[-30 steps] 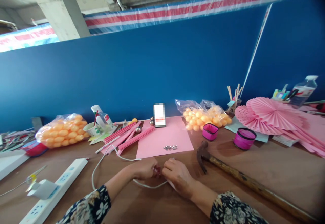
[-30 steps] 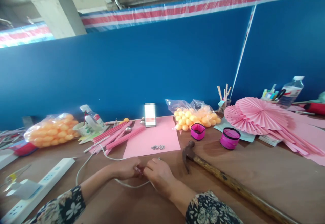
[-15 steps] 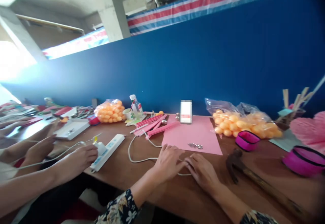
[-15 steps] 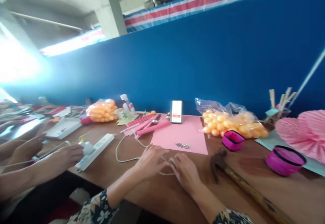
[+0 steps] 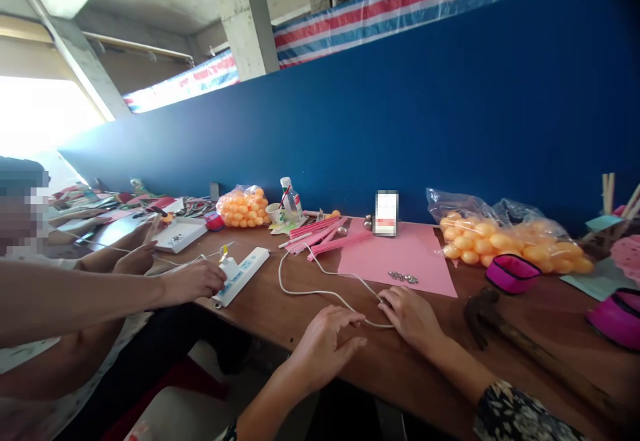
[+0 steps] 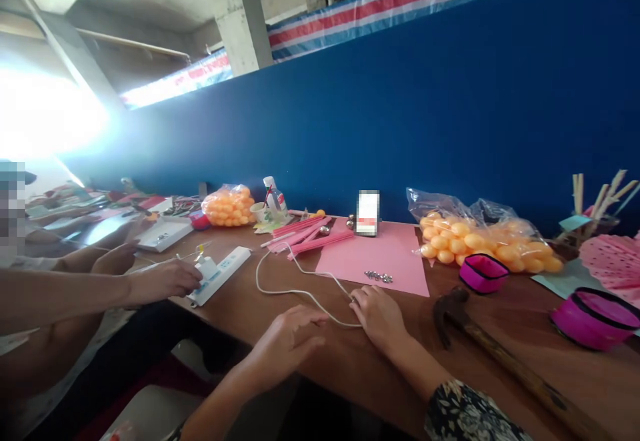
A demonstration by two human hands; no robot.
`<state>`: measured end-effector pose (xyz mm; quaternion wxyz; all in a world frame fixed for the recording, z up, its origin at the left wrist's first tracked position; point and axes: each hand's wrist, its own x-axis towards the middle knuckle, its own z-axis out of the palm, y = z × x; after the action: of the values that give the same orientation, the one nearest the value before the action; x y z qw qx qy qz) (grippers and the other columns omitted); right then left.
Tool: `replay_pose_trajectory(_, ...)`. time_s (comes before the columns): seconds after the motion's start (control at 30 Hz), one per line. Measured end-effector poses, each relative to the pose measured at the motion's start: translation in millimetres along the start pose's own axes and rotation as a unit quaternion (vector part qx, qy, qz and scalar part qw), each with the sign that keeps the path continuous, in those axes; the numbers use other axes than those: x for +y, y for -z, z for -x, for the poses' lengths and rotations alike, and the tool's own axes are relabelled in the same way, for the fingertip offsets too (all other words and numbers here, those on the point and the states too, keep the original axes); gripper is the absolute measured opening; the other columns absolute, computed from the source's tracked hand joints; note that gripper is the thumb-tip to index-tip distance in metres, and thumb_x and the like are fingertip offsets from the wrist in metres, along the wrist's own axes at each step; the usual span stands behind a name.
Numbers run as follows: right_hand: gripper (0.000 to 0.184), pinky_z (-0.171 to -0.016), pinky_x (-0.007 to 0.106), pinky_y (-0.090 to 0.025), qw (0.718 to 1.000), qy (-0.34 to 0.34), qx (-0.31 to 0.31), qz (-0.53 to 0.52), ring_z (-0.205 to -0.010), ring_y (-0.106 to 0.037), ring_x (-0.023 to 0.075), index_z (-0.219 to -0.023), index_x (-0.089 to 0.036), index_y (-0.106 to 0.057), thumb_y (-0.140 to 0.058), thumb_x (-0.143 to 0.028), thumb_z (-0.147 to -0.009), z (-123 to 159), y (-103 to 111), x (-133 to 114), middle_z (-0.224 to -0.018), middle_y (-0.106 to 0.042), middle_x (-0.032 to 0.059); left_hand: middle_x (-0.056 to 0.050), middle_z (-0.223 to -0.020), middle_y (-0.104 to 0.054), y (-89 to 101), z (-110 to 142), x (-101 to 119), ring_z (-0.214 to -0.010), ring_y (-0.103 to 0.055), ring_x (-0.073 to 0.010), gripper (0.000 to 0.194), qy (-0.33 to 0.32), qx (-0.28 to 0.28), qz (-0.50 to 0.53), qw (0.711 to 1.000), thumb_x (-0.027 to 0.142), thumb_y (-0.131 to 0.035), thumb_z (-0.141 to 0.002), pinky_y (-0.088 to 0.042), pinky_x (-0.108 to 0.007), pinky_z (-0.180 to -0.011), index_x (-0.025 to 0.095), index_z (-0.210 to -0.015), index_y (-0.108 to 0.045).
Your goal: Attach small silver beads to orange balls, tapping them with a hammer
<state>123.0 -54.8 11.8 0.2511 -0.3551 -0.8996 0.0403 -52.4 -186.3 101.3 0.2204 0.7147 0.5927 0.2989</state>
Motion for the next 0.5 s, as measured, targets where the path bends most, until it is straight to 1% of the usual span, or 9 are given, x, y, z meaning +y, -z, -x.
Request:
replay_pose_trajectory(0.1,0.011,-0.076,0.03,-0.037,1.0,0.011,0.0,-0.019,-0.082,-0.053,0.018,-0.087,-0.021,-0.058,-0.047,-0.023,-0.083,-17.0,0.8,-12.9,-0.081,-0.06,0.004,-0.003,-0.097,-0.063,-6.6,9.8,-9.2,-0.092,-0.054,-0.0168,0.029,0.028,0.016,-0.001,0.999,0.03,-0.055,-0.076,-0.039,-0.028,-0.087,0.024,-0.103,-0.06)
replay_pose_trajectory(0.17,0.011,-0.072,0.028,-0.037,0.999,0.011,-0.001,-0.048,-0.081,-0.054,0.0176,-0.085,-0.021,-0.057,-0.048,-0.024,-0.082,-29.2,-0.7,-25.4,-0.081,-0.06,0.0039,-0.004,-0.097,-0.063,-9.6,15.6,-15.4,-0.092,-0.054,-0.0181,0.029,0.04,0.028,-0.017,0.999,0.03,-0.056,-0.075,-0.039,-0.03,-0.087,0.023,-0.103,-0.06)
replay_pose_trajectory(0.23,0.01,-0.064,0.026,-0.037,0.996,-0.012,-0.008,-0.091,-0.075,-0.055,0.0166,-0.084,-0.021,-0.056,-0.048,-0.027,-0.081,-40.9,-3.7,-39.4,-0.079,-0.061,0.0029,-0.004,-0.097,-0.063,-10.2,20.9,-20.6,-0.092,-0.054,-0.0193,0.031,0.048,0.035,-0.033,0.998,0.03,-0.057,-0.074,-0.039,-0.032,-0.087,0.022,-0.103,-0.06)
replay_pose_trajectory(0.3,0.011,-0.058,0.024,-0.036,0.988,-0.049,-0.013,-0.147,-0.068,-0.056,0.0154,-0.085,-0.021,-0.054,-0.049,-0.029,-0.079,-52.5,-7.8,-53.2,-0.076,-0.061,0.0017,-0.005,-0.098,-0.063,-8.5,25.7,-24.1,-0.092,-0.054,-0.0198,0.031,0.056,0.039,-0.048,0.997,0.03,-0.057,-0.074,-0.039,-0.032,-0.087,0.022,-0.104,-0.06)
replay_pose_trajectory(0.4,0.017,-0.058,0.024,-0.038,0.962,-0.086,-0.001,-0.259,-0.064,-0.056,0.0143,-0.087,-0.02,-0.052,-0.052,-0.033,-0.076,-70.7,-14.1,-71.9,-0.071,-0.06,0.0002,-0.004,-0.099,-0.063,-2.5,31.8,-26.6,-0.093,-0.053,-0.0204,0.032,0.069,0.046,-0.069,0.994,0.029,-0.057,-0.074,-0.039,-0.033,-0.088,0.023,-0.105,-0.06)
replay_pose_trajectory(0.5,0.021,-0.055,0.023,-0.04,0.916,-0.114,0.009,-0.383,-0.056,-0.053,0.0126,-0.087,-0.02,-0.052,-0.052,-0.037,-0.075,-88.1,-17.1,-89.1,-0.062,-0.056,-0.0024,-0.004,-0.1,-0.062,4.9,35.8,-27.8,-0.096,-0.053,-0.0206,0.032,0.08,0.073,-0.063,0.992,0.029,-0.056,-0.074,-0.038,-0.034,-0.09,0.023,-0.105,-0.059)
